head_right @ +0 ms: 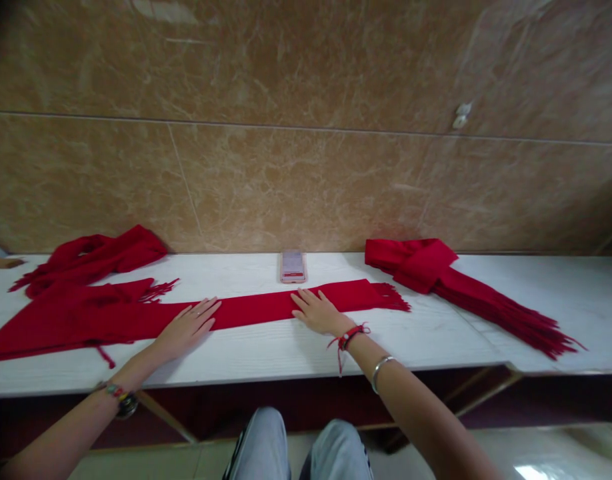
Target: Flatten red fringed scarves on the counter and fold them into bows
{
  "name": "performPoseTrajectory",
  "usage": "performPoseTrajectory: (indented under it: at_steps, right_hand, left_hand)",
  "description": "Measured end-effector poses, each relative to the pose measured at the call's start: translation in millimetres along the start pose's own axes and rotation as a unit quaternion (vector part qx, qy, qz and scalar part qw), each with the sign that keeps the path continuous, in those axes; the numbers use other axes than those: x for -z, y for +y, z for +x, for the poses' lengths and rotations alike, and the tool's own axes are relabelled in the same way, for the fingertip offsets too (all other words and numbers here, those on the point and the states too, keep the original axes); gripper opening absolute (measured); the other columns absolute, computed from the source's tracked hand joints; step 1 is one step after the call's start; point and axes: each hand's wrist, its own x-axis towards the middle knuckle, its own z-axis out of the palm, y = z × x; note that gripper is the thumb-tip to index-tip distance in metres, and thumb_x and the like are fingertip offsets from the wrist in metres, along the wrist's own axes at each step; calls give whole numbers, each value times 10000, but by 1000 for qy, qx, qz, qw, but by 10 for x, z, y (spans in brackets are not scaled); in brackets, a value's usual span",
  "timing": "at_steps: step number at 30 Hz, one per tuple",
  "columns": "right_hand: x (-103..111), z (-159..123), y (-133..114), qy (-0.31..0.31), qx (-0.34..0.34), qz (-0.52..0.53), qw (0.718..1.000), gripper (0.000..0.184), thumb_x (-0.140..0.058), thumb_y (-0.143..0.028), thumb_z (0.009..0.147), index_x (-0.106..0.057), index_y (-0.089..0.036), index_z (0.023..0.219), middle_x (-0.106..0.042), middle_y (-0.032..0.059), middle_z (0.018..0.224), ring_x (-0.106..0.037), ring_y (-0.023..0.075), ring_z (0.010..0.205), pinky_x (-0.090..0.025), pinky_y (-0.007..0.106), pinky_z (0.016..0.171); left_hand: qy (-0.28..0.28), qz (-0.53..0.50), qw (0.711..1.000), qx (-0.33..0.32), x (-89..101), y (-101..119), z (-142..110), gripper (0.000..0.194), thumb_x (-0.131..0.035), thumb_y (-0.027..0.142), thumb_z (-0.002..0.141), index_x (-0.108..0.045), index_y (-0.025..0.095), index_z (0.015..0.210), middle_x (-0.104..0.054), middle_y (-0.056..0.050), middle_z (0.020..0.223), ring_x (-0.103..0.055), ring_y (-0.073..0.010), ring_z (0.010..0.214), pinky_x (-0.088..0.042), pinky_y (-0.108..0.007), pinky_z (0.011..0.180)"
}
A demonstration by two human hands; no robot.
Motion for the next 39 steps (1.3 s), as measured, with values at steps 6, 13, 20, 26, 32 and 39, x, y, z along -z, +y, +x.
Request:
performPoseTrajectory:
  at_steps: [6, 13, 20, 26, 32, 39]
  right_hand:
    - [-149, -574, 754, -49, -36, -123, 991, 388, -300, -89, 861, -518, -167, 1173, -358, 146, 1355, -297, 308, 1253, -449, 519, 807]
    - [-91, -801, 988, -46, -129, -139, 981, 393, -299, -68, 850, -533, -175, 1147, -421, 161, 1311, -362, 319, 1209, -451, 520, 789]
    - [270, -331, 343, 33, -120, -14, 992, 470, -372, -349, 877, -453, -39, 1221, -440, 224, 1271, -367, 292, 1210, -343, 460, 955]
    - [385, 147, -505, 70, 44, 103, 991, 384, -483, -263, 830, -487, -113, 1183, -531, 131, 1196, -463, 193, 1119, -389, 322, 921]
    - [441, 446, -900, 58, 84, 26, 994, 171, -426, -125, 849, -549, -116, 968, -605, 92, 886, -556, 179, 851, -459, 286, 671]
    - [433, 583, -894, 55, 155, -35, 986, 189, -425, -105, 855, -503, -132, 1025, -604, 65, 795, -562, 160, 732, -408, 255, 568]
  left_hand:
    - [-16, 1, 1000, 8, -11, 0, 21, 485, -251, 353, 875, -358, 184, 1316, -342, -51, 1383, -305, -189, 1268, -276, -375, 1014]
    - [-26, 1, 1000, 13, 2, 2, 24, 500, -240, 351, 871, -338, 168, 1327, -323, -61, 1392, -294, -196, 1273, -273, -384, 1011]
    - [-92, -13, 996, 6, 139, 17, 150, 500, -248, 324, 855, -363, 159, 1313, -331, -101, 1385, -292, -244, 1271, -271, -458, 993]
    - [-84, -84, 990, -80, 228, 37, 534, 439, -312, 308, 840, -498, 134, 1198, -510, -111, 1243, -458, -187, 1139, -330, -316, 970]
    - [-99, -138, 983, -74, 326, 0, 790, 340, -459, 291, 759, -596, 143, 1034, -628, -98, 1004, -554, -198, 912, -399, -303, 840]
    - [-155, -195, 968, -37, 314, -22, 926, 244, -520, 342, 695, -624, 143, 789, -633, -46, 771, -540, -165, 696, -406, -258, 657]
